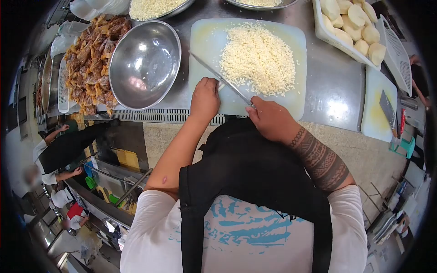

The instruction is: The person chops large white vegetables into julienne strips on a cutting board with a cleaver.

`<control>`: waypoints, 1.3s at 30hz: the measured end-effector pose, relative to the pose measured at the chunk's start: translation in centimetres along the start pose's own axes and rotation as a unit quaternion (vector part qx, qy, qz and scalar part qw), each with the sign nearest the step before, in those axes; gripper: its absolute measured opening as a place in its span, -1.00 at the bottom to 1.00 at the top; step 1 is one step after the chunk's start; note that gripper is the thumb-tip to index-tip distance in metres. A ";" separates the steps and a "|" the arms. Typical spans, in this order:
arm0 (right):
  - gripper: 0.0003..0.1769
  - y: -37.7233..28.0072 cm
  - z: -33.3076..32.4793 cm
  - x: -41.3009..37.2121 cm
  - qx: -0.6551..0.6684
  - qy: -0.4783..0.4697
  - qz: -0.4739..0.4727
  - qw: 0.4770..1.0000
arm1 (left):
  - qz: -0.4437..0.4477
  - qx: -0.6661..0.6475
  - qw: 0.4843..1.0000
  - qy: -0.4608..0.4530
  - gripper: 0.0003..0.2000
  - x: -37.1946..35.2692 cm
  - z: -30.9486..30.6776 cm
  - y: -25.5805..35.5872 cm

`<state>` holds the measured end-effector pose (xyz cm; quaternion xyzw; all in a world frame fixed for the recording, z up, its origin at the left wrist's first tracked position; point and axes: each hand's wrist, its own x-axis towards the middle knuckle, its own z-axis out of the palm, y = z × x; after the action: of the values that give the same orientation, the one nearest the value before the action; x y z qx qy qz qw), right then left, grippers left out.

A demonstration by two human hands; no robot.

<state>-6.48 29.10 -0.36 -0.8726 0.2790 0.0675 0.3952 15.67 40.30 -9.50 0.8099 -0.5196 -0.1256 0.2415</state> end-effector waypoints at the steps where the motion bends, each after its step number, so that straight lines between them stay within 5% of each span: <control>1: -0.64 -0.5 -0.5 -0.2 0.006 -0.009 -0.003 1.000 | -0.001 0.000 1.000 -0.002 -0.84 -0.4 -0.2 -0.1; 9: -0.63 1.9 0.9 0.6 0.032 0.003 0.008 0.999 | -0.066 0.007 0.998 -0.017 -0.83 -0.2 -0.7 1.8; 17: -0.65 1.0 -5.0 -1.6 -0.026 0.029 0.057 0.998 | -0.039 0.002 0.999 -0.022 -0.82 5.0 2.1 4.8; 21: -0.64 3.6 -1.2 0.9 -0.023 0.099 0.011 0.995 | -0.034 0.019 0.997 -0.067 -0.82 5.2 1.3 5.1; 23: -0.64 1.7 -3.1 0.8 -0.034 0.045 0.028 0.998 | -0.018 0.022 0.996 -0.080 -0.82 4.4 1.2 4.7; 39: -0.64 2.5 -1.0 4.4 0.057 0.067 -0.004 0.996 | 0.016 0.031 0.998 -0.059 -0.87 5.1 0.6 3.8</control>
<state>-4.28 25.15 -2.78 -0.8521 0.3046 -0.0084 0.4255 14.57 34.17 -7.80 0.7996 -0.5498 -0.1531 0.1867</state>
